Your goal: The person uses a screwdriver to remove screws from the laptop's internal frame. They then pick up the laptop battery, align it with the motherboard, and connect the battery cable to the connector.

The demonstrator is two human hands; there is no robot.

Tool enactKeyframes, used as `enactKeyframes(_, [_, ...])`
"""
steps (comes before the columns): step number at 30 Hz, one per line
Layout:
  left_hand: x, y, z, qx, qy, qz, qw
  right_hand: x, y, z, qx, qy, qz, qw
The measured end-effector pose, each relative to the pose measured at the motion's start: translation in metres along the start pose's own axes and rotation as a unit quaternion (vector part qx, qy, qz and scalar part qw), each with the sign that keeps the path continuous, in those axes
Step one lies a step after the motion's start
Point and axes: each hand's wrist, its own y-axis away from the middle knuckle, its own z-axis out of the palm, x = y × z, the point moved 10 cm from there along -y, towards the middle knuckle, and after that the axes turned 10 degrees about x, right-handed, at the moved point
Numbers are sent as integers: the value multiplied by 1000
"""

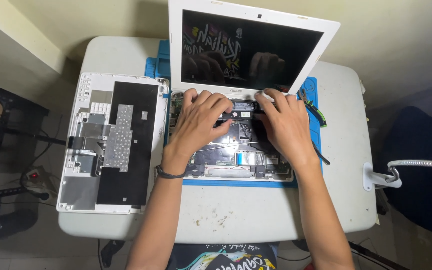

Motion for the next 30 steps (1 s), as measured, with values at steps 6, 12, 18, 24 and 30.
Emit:
enactKeyframes(6, [-5,1,8,2,-30,7,1000,13,9,44,-64,4,-20,998])
enactKeyframes(12, [-21,11,24,-47,-45,-37,997,11,5,50,-59,-8,-12,998])
enactKeyframes(18, [-24,13,25,-72,-54,-76,993,25,0,47,-74,-119,82,987])
enactKeyframes(24, [-26,12,18,-39,-67,-87,993,31,-4,50,-107,-203,138,964])
enactKeyframes(30, [-22,10,14,-41,-57,-92,993,25,-2,36,-115,-128,98,980])
